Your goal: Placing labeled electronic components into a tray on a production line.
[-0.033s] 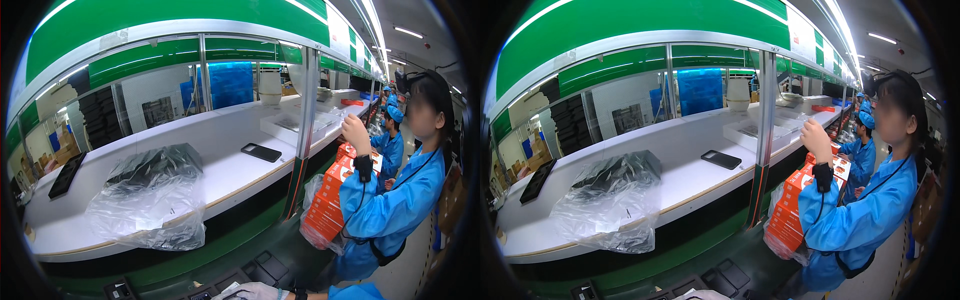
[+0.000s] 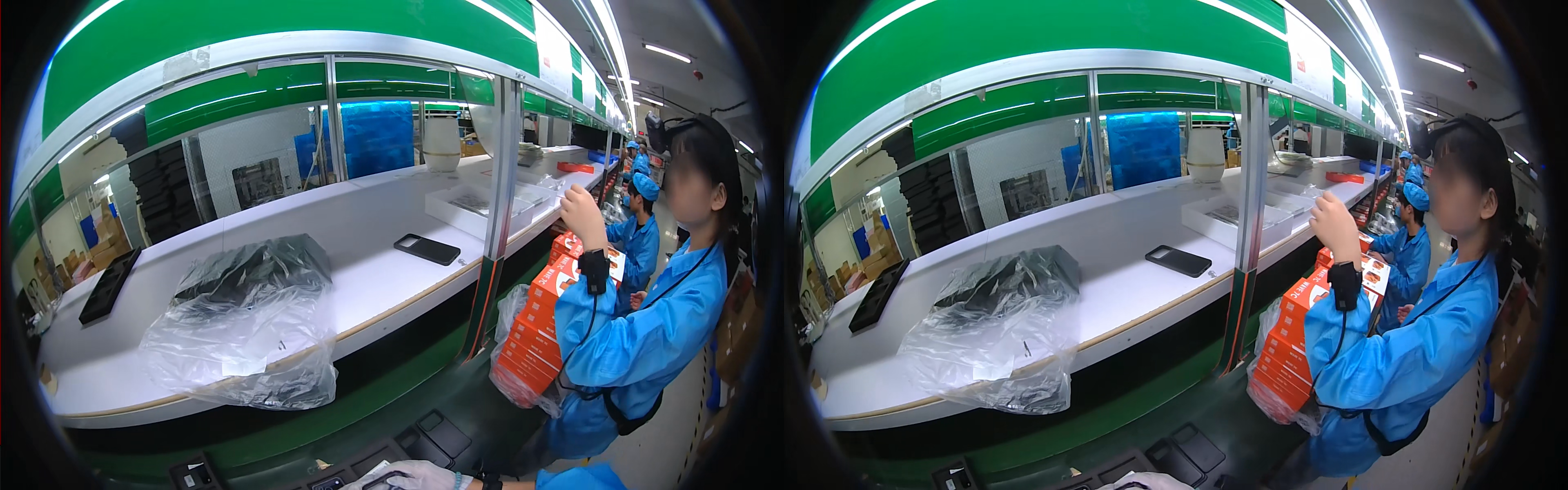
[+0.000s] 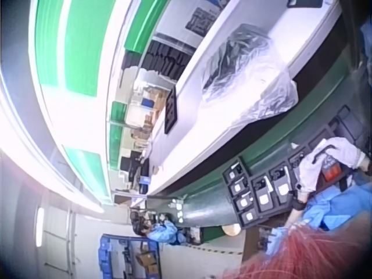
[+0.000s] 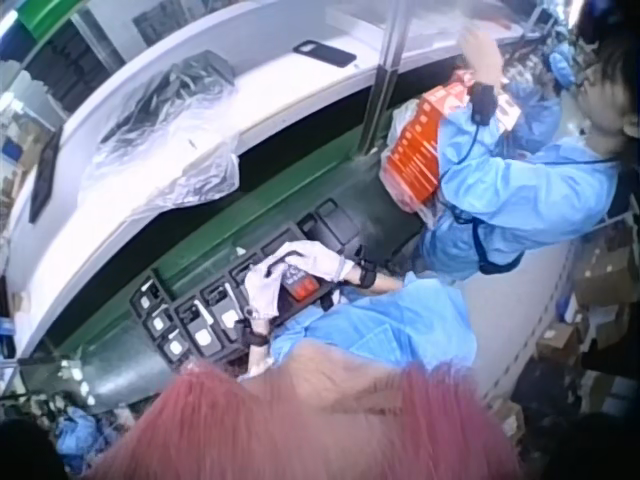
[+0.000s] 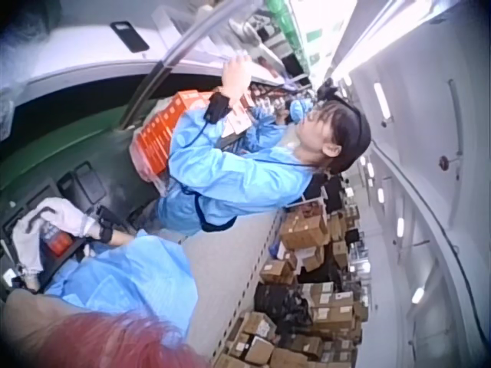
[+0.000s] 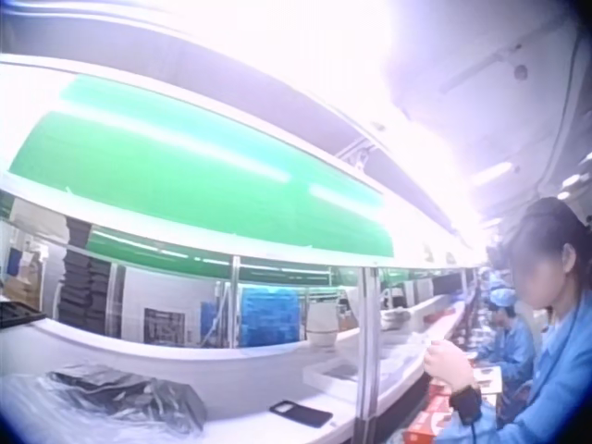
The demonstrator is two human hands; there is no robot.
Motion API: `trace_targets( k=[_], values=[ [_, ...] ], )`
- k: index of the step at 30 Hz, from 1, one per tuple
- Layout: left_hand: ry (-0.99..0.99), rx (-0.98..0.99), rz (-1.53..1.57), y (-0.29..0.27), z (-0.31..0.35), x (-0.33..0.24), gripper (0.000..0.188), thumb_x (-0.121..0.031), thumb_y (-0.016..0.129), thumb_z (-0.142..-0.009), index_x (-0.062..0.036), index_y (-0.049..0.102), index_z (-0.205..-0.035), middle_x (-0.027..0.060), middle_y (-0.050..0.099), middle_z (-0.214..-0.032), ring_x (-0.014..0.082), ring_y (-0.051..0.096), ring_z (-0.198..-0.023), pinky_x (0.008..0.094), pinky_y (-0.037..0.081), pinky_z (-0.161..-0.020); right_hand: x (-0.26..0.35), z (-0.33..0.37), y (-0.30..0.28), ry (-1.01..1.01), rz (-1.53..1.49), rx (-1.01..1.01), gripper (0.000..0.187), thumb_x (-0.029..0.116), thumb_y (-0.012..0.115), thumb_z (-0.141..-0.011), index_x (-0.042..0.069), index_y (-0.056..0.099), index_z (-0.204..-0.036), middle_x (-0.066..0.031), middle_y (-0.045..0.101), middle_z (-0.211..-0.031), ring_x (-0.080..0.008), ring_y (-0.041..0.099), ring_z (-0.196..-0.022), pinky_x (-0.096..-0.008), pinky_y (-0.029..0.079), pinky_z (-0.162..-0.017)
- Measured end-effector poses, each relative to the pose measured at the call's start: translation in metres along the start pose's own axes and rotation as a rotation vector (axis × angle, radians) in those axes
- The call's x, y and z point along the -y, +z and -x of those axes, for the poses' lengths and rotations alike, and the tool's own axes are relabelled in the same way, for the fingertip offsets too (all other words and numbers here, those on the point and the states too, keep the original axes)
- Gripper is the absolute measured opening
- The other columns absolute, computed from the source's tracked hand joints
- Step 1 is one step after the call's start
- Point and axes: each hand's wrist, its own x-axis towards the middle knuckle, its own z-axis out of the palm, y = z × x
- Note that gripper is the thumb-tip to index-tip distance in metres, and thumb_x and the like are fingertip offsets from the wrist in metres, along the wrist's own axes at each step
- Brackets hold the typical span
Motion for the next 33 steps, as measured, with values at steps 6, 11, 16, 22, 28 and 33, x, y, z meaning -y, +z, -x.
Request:
trace_targets(
  k=[6, 11, 16, 22, 28, 33],
  values=[
    [0.215, -0.197, -0.337, 0.006, -0.024, 0.053, 0.020, -0.023, 0.059, -0.092, -0.0075, 0.071, -0.088, 0.0142, 0.068, -0.084, 0.0346, 0.063, -0.082, 0.0430, 0.048, -0.080, -0.027, -0.002, 0.002, -0.115, 0.145, -0.646, 0.064, 0.022, 0.066, -0.089, 0.001, 0.038, -0.143, -0.0191, 0.049, -0.135, -0.0349, 0.052, -0.121, -0.0394, 0.038, -0.107],
    [0.093, -0.192, -0.398, 0.013, -0.047, 0.080, 0.022, -0.027, 0.060, -0.091, -0.0083, 0.070, -0.084, 0.0163, 0.067, -0.083, 0.0354, 0.063, -0.082, 0.0428, 0.049, -0.081, -0.150, 0.019, -0.055, 0.280, 0.598, -0.759, 0.066, 0.036, 0.070, -0.077, 0.017, 0.048, -0.137, -0.0230, 0.052, -0.133, -0.0399, 0.048, -0.124, -0.0467, 0.041, -0.104],
    [0.290, -0.224, -0.722, 0.011, -0.059, 0.070, 0.022, -0.027, 0.065, -0.081, -0.0095, 0.072, -0.069, 0.0133, 0.068, -0.072, 0.0318, 0.064, -0.074, 0.0433, 0.051, -0.071, -0.230, 0.047, -0.037, 0.722, 0.896, -0.383, 0.079, 0.052, 0.068, -0.077, 0.026, 0.037, -0.146, -0.0238, 0.041, -0.142, -0.0459, 0.044, -0.126, -0.0556, 0.037, -0.104],
    [0.310, -0.263, -0.754, 0.002, -0.060, 0.065, 0.026, -0.022, 0.067, -0.081, -0.0068, 0.067, -0.060, 0.0114, 0.065, -0.064, 0.0326, 0.063, -0.066, 0.0429, 0.052, -0.077, -0.229, 0.039, -0.036, 0.694, 1.001, -0.412, 0.082, 0.045, 0.071, -0.076, 0.015, 0.038, -0.145, -0.0237, 0.052, -0.130, -0.0411, 0.052, -0.118, -0.0554, 0.041, -0.098],
    [0.314, -0.167, -0.803, 0.001, -0.065, 0.049, 0.025, -0.026, 0.064, -0.082, -0.0078, 0.068, -0.064, 0.0132, 0.062, -0.065, 0.0323, 0.060, -0.072, 0.0454, 0.047, -0.070, -0.216, 0.018, -0.045, 0.849, 0.958, -0.292, 0.098, 0.046, 0.077, -0.068, 0.014, 0.032, -0.148, -0.0250, 0.054, -0.121, -0.0416, 0.056, -0.113, -0.0513, 0.047, -0.093],
    [0.396, -0.109, -0.787, 0.004, -0.063, 0.041, 0.016, -0.023, 0.066, -0.080, -0.0087, 0.072, -0.078, 0.0109, 0.067, -0.074, 0.0321, 0.062, -0.076, 0.0425, 0.050, -0.081, -0.205, 0.007, -0.052, 0.963, 0.920, -0.293, 0.108, 0.049, 0.080, -0.064, 0.015, 0.026, -0.151, -0.0248, 0.053, -0.122, -0.0398, 0.056, -0.113, -0.0478, 0.047, -0.095]
  ],
)
